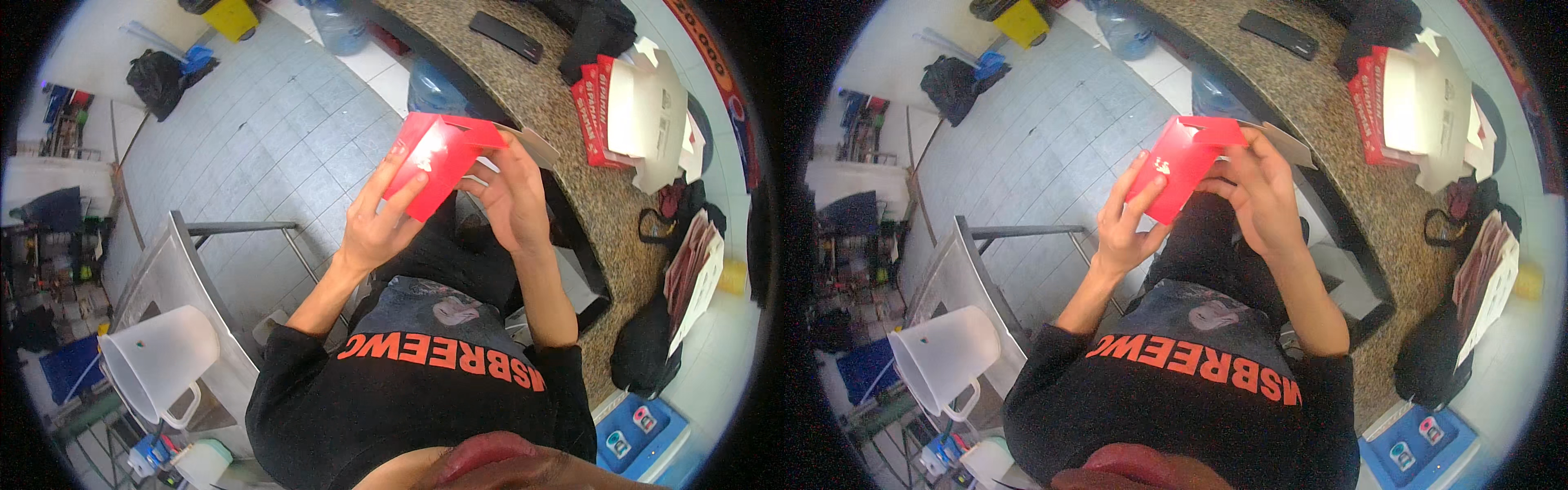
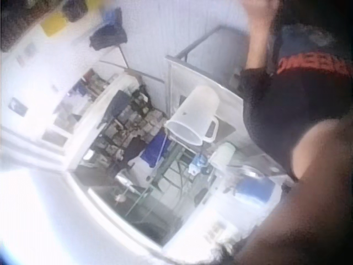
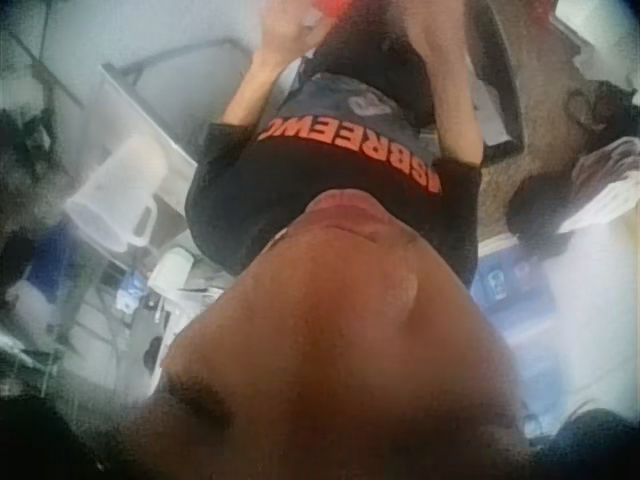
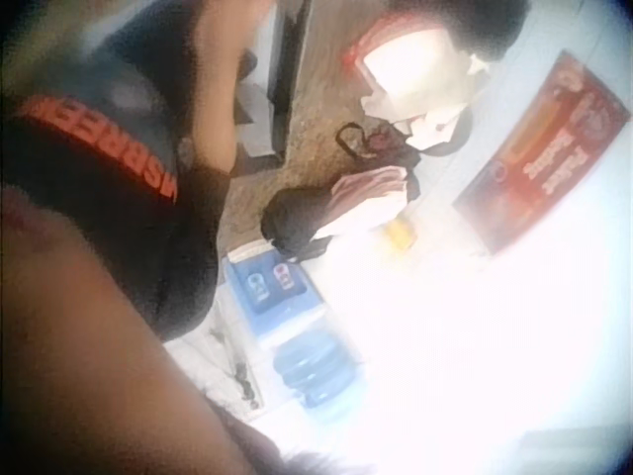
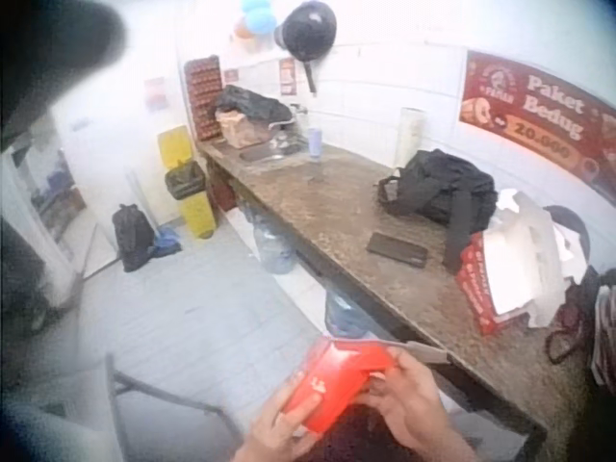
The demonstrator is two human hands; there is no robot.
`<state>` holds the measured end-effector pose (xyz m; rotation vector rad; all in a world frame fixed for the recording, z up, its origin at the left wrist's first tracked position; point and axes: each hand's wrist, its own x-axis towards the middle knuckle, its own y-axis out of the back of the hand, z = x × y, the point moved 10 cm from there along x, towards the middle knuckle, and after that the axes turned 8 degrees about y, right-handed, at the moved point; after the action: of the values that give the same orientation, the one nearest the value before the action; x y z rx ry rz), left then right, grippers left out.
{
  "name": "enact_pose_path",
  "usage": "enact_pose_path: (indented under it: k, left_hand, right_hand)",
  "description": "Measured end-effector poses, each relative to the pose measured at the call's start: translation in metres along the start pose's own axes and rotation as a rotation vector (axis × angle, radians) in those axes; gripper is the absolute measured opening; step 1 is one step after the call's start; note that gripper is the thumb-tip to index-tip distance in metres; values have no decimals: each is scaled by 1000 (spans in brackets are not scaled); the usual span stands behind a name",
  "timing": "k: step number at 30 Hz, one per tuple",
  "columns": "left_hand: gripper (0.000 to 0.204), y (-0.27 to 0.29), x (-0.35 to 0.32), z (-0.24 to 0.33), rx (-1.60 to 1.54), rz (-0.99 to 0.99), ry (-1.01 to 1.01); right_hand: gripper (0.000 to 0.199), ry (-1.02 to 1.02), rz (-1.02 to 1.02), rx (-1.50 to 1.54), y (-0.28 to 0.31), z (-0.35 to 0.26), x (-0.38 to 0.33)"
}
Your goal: The person sits at a counter and repeatedly assembles red and white cardboard food boxes. They pick up flat-packed box components, fold the sides, and interlock the flaps to form the box structure. The person handles the boxes one at a time, stacking the completed units on the counter.
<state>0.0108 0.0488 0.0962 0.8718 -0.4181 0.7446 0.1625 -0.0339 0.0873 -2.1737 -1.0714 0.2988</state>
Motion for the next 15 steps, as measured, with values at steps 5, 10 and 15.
enact_pose_path:
  k: [5,10,15]
  left_hand:
    - [68,-3,-7,5,-20,16,-3]
    - [62,-11,-13,7,22,-21,-40]
    - [63,-17,-14,12,32,-32,-41]
  right_hand:
    - [24,103,21,-327,23,-2,-7]
    - [24,-64,161,28,40,1,-11]
    - [17,12,177,-299,68,5,-14]
